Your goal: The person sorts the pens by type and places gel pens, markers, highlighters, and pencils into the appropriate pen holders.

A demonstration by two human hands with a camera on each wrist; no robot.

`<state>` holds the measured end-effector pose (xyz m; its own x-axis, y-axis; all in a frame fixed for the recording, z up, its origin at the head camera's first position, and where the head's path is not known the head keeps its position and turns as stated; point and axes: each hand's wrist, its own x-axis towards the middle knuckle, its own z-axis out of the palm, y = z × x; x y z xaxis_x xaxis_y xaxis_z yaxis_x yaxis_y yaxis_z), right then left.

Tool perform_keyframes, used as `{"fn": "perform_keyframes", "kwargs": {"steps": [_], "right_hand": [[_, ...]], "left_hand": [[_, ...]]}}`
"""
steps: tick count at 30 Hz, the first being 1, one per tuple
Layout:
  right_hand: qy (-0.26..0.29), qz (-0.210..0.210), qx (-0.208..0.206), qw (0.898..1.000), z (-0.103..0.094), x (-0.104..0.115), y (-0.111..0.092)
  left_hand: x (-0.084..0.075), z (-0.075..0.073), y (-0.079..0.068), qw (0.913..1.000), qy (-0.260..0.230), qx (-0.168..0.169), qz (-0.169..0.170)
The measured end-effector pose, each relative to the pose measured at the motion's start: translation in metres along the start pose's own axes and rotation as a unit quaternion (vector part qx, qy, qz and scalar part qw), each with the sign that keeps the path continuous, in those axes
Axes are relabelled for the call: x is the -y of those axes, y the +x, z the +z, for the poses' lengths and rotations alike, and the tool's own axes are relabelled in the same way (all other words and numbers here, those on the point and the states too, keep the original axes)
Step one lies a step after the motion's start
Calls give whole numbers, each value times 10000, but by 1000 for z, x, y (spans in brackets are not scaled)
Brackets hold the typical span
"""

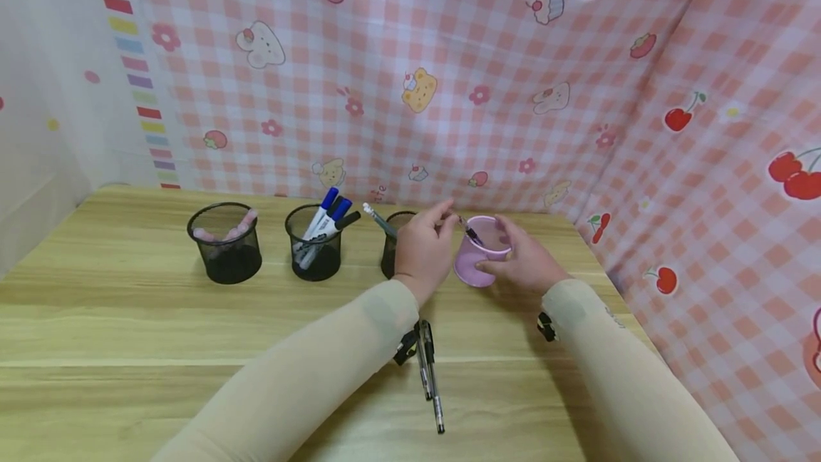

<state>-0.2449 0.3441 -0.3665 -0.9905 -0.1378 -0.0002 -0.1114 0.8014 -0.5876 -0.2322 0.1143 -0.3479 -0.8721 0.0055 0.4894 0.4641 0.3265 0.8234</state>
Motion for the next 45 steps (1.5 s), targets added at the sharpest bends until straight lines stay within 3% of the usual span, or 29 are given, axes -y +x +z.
{"fn": "perform_keyframes", "kwargs": {"steps": [5, 9, 12, 16, 18, 22, 25, 27, 29, 34, 45], "right_hand": [[-5, -15, 16, 10000, 1, -1, 1], [2, -49, 14, 10000, 1, -1, 1], [16, -19, 26, 10000, 0, 0, 1], [8, -2, 17, 10000, 0, 0, 1], [7, -31, 15, 10000, 0, 0, 1], [17, -54, 17, 10000, -1, 0, 1], [41, -29, 31, 10000, -1, 0, 1], [55, -18, 40, 10000, -1, 0, 1], [66, -11, 47, 10000, -1, 0, 0], [105, 5, 54, 9999, -1, 1, 0], [7, -12, 47, 10000, -1, 1, -1]], "left_hand": [[-1, -4, -3, 9984, 290, 476, -98], [-5, -15, -4, 9877, 806, 1286, -384], [-7, -26, -5, 9595, 1605, 2252, -540], [-7, -41, -8, 9045, 2663, 3302, -450], [-6, -46, -12, 8809, 3025, 3618, -393], [-1, -52, -22, 8448, 3482, 4052, -284], [4, -53, -30, 8234, 3729, 4273, -208], [7, -53, -34, 8136, 3842, 4361, -164], [10, -53, -36, 8121, 3837, 4392, -194], [15, -52, -37, 8190, 3650, 4410, -397], [23, -49, -32, 8195, 3488, 4489, -717]]}}
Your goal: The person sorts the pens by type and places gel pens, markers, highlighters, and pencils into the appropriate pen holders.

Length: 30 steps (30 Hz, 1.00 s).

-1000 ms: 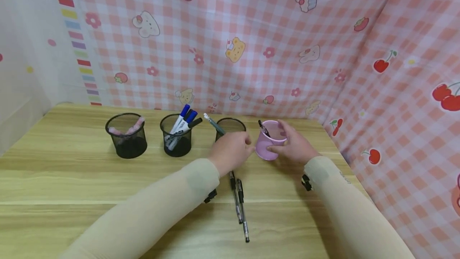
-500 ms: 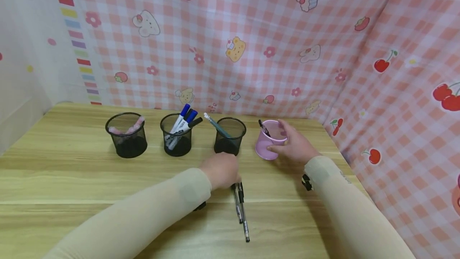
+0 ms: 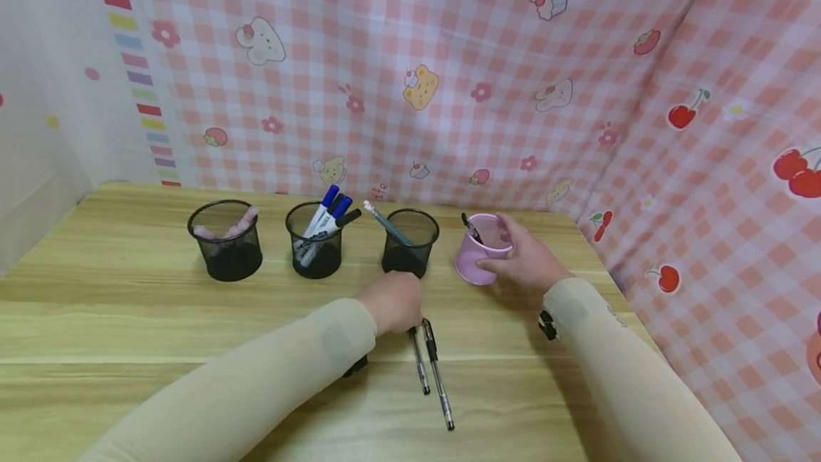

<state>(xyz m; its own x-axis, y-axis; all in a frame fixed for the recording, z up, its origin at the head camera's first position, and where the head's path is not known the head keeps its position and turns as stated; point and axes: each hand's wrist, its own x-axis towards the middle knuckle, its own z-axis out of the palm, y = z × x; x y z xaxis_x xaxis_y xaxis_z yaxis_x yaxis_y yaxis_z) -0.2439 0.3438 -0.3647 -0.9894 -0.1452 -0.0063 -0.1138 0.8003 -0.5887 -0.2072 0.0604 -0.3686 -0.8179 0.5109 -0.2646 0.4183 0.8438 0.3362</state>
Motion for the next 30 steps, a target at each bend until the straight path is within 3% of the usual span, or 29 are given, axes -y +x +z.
{"fn": "perform_keyframes", "kwargs": {"steps": [24, 30], "right_hand": [[-82, 42, -35, 10000, 1, 0, 1], [-137, 59, -67, 9999, 1, 0, 0]], "left_hand": [[3, 0, 2, 10000, 40, 43, -71], [7, -6, -1, 9990, -428, -113, -77]]}}
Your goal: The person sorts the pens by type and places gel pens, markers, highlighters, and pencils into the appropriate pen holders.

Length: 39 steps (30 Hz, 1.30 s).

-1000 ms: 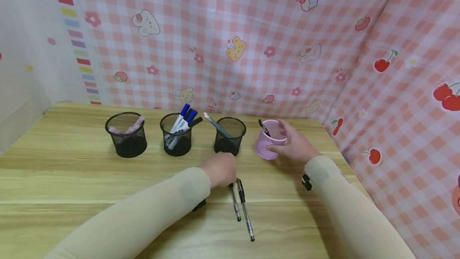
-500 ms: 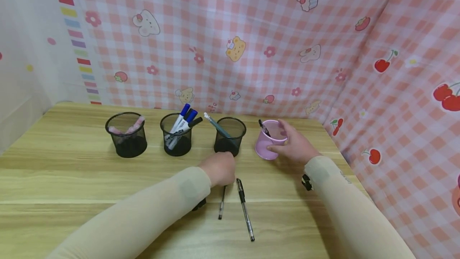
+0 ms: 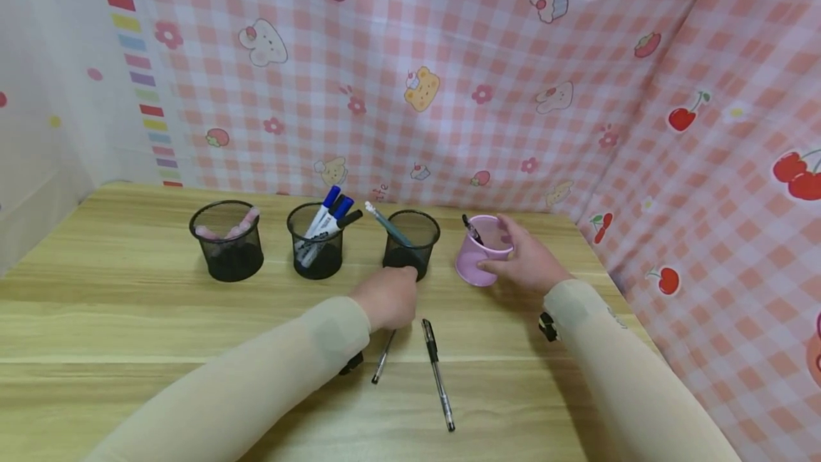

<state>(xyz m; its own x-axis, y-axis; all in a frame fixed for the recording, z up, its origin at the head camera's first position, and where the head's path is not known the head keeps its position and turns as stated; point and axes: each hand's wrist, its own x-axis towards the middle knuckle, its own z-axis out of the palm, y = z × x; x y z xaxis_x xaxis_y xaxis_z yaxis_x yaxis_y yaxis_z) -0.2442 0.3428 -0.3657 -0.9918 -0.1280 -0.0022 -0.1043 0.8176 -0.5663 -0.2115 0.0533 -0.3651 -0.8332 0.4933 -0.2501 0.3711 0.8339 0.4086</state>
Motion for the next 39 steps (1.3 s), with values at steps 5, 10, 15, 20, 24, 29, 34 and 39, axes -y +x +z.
{"fn": "perform_keyframes", "kwargs": {"steps": [5, 10, 15, 20, 24, 29, 34, 39], "right_hand": [[9, -69, -33, 10000, 0, 0, 1], [48, -105, -36, 9999, 0, -1, 1], [22, -118, -36, 9999, 0, -2, 2], [23, -116, -46, 9999, -1, -2, 1], [35, -145, -54, 9999, -1, -2, 1], [46, -144, -42, 9999, 0, -2, 2], [72, -112, -33, 9999, 0, -2, 1], [77, -73, -33, 9999, 0, 0, 0]], "left_hand": [[-1, -13, -5, 9978, -539, -376, 27], [-1, -26, -8, 9932, -867, -775, 60], [-1, -33, -9, 9845, -1324, -1130, 235], [-2, -36, -10, 9702, -1980, -1362, 309], [-2, -37, -10, 9527, -2480, -1705, 424], [-2, -38, -8, 9298, -2994, -2067, 551], [-2, -39, -7, 9103, -3360, -2352, 552], [-4, -38, -4, 8778, -3849, -2765, 698]]}}
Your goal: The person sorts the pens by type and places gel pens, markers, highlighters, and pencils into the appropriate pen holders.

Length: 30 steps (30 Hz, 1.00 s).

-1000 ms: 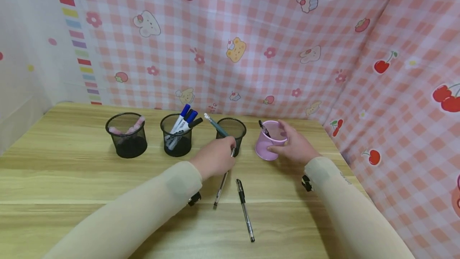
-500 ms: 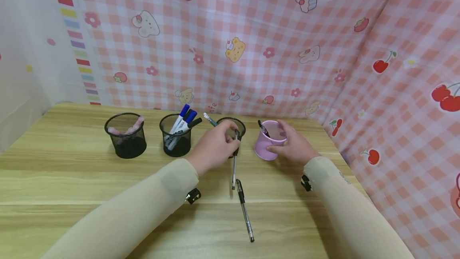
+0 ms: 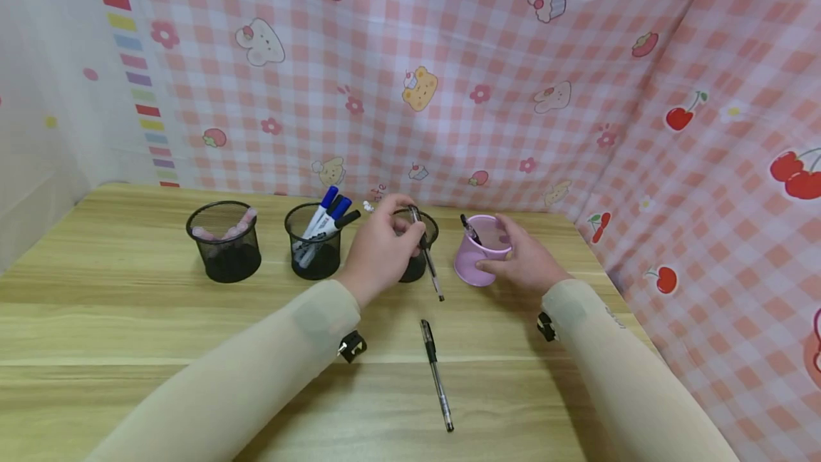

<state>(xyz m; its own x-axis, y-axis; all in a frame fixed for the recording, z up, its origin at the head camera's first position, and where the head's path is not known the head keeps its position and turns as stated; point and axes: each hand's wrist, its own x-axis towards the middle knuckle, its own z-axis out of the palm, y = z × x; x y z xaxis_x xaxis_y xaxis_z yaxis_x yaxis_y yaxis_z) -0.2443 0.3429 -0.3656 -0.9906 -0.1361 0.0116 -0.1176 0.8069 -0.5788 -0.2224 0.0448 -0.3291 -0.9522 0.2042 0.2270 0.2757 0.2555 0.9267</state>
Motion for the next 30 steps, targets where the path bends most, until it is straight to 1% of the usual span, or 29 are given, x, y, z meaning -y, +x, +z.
{"fn": "perform_keyframes", "kwargs": {"steps": [2, 4, 10, 17, 24, 27, 30], "right_hand": [[-8, 11, -1, 10000, 0, 0, 0], [8, 14, 7, 10000, 0, 1, 0], [89, 28, 13, 10000, 1, -1, 1], [99, 90, 3, 9999, 2, -2, 2], [35, 56, -21, 10000, 2, -3, 2], [34, 51, -20, 10000, 2, -4, 1], [34, 55, -31, 10000, 2, -3, 2]], "left_hand": [[1, 1, 1, 9996, -236, -139, 99], [1, 3, 1, 9988, -372, -282, 158], [1, 11, 3, 9952, -620, -724, 210], [1, 22, 4, 9847, -1249, -1165, 329], [1, 32, 6, 9764, -1450, -1554, 380], [0, 37, 7, 9721, -1614, -1656, 402], [0, 41, 8, 9695, -1671, -1738, 444]]}}
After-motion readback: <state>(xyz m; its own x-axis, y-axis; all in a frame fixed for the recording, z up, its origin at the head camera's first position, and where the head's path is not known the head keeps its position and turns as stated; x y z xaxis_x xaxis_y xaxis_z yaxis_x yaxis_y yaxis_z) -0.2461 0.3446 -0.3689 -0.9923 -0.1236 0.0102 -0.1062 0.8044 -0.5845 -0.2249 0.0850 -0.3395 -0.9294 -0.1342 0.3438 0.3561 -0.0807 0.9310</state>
